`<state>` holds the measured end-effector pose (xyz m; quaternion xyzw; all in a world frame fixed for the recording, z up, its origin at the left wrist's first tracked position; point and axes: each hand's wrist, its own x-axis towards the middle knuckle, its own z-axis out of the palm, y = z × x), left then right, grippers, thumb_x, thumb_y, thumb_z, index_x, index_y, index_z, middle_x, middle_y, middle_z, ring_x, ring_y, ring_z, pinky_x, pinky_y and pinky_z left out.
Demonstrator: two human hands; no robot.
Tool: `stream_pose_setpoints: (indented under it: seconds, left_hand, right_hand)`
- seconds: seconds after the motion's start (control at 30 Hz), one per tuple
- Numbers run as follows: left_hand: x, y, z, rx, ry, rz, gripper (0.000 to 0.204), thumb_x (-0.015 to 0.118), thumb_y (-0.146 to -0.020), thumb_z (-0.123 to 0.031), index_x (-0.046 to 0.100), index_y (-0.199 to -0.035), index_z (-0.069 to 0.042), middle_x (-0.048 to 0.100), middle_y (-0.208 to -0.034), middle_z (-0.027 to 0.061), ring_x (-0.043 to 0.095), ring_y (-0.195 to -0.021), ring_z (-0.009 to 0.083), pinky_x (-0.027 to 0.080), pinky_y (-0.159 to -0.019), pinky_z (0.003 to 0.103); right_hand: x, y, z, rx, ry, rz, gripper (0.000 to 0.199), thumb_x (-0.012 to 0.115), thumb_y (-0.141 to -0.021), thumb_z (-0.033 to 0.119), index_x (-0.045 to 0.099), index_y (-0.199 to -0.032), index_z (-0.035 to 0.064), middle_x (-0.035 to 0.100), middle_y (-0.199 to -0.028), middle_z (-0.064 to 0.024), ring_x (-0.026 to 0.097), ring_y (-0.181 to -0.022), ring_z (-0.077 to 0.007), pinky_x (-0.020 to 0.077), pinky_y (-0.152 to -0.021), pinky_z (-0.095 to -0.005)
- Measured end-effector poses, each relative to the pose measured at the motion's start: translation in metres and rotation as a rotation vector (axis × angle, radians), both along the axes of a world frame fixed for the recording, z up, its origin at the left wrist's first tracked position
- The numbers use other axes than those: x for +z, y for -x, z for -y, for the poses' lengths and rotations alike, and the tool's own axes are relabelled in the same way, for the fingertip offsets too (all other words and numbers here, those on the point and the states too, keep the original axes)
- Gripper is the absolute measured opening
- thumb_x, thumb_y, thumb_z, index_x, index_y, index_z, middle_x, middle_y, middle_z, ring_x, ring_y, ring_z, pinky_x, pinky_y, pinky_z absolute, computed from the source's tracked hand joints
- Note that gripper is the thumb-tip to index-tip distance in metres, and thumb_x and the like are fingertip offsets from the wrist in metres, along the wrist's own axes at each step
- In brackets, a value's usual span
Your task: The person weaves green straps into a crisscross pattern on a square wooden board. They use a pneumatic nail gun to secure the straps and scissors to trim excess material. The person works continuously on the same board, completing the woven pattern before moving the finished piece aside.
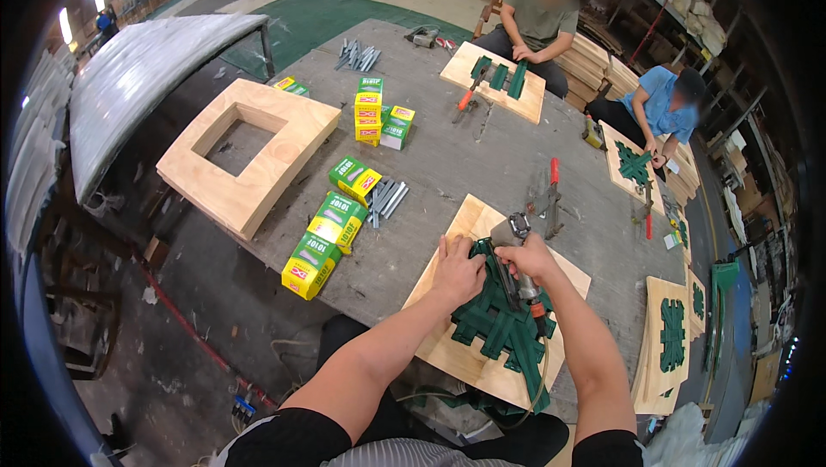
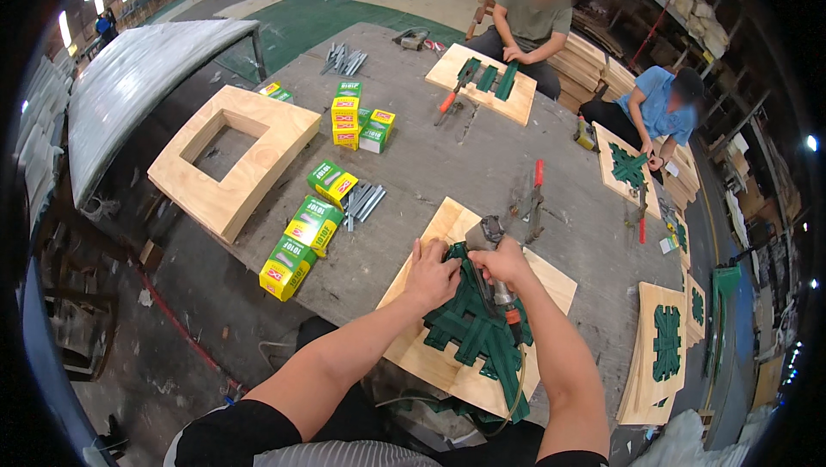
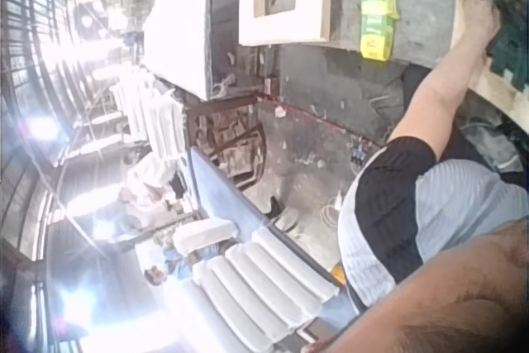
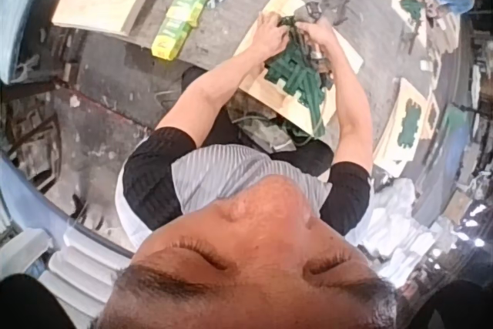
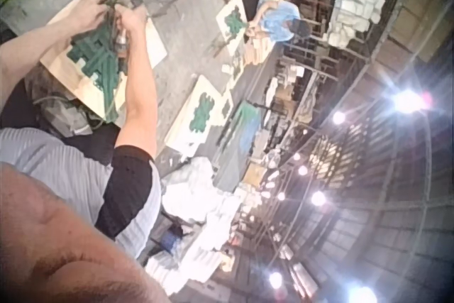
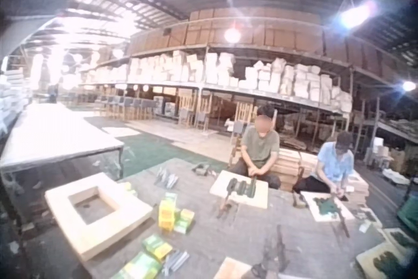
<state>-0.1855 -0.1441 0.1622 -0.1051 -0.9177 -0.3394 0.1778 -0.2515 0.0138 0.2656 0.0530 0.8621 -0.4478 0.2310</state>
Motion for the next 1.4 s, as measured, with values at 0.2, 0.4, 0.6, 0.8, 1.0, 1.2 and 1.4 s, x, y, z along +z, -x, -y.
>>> stream_pose_setpoints:
  seconds: [0.2,0.4,0.6,0.8,1.0,1.2,1.4]
  left_hand:
    - [-0.004,-0.001,0.002,0.032,0.007,-0.063,0.024,0.067,-0.090,-0.022,0.077,-0.109,-0.011,0.058,-0.120,0.0154,0.049,-0.130,0.0356,0.025,-0.119,0.067]
    - [0.002,0.001,-0.006,-0.052,-0.036,0.051,0.025,0.067,-0.092,-0.020,0.077,-0.112,-0.011,0.058,-0.124,0.0170,0.052,-0.128,0.0365,0.026,-0.119,0.065]
    - [0.001,-0.040,0.024,-0.027,-0.599,0.061,0.030,0.067,-0.093,-0.014,0.071,-0.122,-0.008,0.051,-0.140,0.0279,0.050,-0.132,0.0429,0.030,-0.115,0.065]
    - [0.006,-0.168,0.018,-0.016,-0.157,-0.009,0.031,0.065,-0.095,-0.016,0.069,-0.125,-0.009,0.053,-0.143,0.0216,0.050,-0.134,0.0404,0.033,-0.114,0.059]
    - [-0.002,-0.158,0.008,0.128,0.040,-0.118,0.034,0.066,-0.093,-0.022,0.069,-0.125,-0.009,0.058,-0.140,0.0153,0.051,-0.135,0.0386,0.032,-0.115,0.055]
    - [0.000,-0.106,0.028,0.094,0.031,-0.157,0.034,0.066,-0.094,-0.018,0.066,-0.124,-0.002,0.057,-0.138,0.0243,0.055,-0.124,0.0440,0.043,-0.108,0.051]
    - [0.003,-0.098,0.074,0.070,0.104,-0.078,0.034,0.065,-0.093,-0.019,0.067,-0.122,-0.001,0.060,-0.134,0.0213,0.053,-0.129,0.0403,0.037,-0.115,0.052]
  right_hand:
    - [0.003,0.003,0.002,0.005,0.020,-0.027,0.016,0.077,-0.086,0.012,0.066,-0.083,0.0005,0.061,-0.066,-0.0034,0.057,-0.049,-0.0133,0.0447,-0.043,-0.0318]
    - [0.010,-0.007,-0.024,-0.097,0.078,-0.019,0.024,0.078,-0.087,0.015,0.066,-0.102,0.0003,0.065,-0.079,-0.0050,0.058,-0.053,-0.0140,0.0459,-0.045,-0.0318]
    - [0.025,-0.061,-0.114,-0.364,0.295,-0.049,0.034,0.081,-0.088,0.024,0.066,-0.112,0.0055,0.066,-0.087,-0.0064,0.059,-0.057,-0.0155,0.0491,-0.046,-0.0326]
    - [-0.011,-0.135,-0.279,-0.776,0.444,0.007,0.029,0.074,-0.095,0.034,0.064,-0.102,0.0075,0.062,-0.076,-0.0046,0.059,-0.055,-0.0164,0.0513,-0.046,-0.0339]
    - [-0.063,-0.146,-0.339,-0.895,0.470,0.051,0.035,0.073,-0.095,0.040,0.066,-0.108,0.0085,0.065,-0.082,-0.0073,0.063,-0.064,-0.0214,0.0535,-0.052,-0.0394]
    - [-0.061,-0.191,-0.365,-0.754,-0.342,-0.120,0.050,0.078,-0.089,0.039,0.067,-0.119,0.0001,0.072,-0.099,-0.0163,0.071,-0.086,-0.0324,0.0572,-0.073,-0.0503]
    - [-0.064,-0.269,-0.221,-0.295,-0.268,-0.311,0.037,0.074,-0.091,0.038,0.075,-0.100,0.0020,0.076,-0.092,-0.0141,0.073,-0.087,-0.0275,0.0561,-0.078,-0.0405]
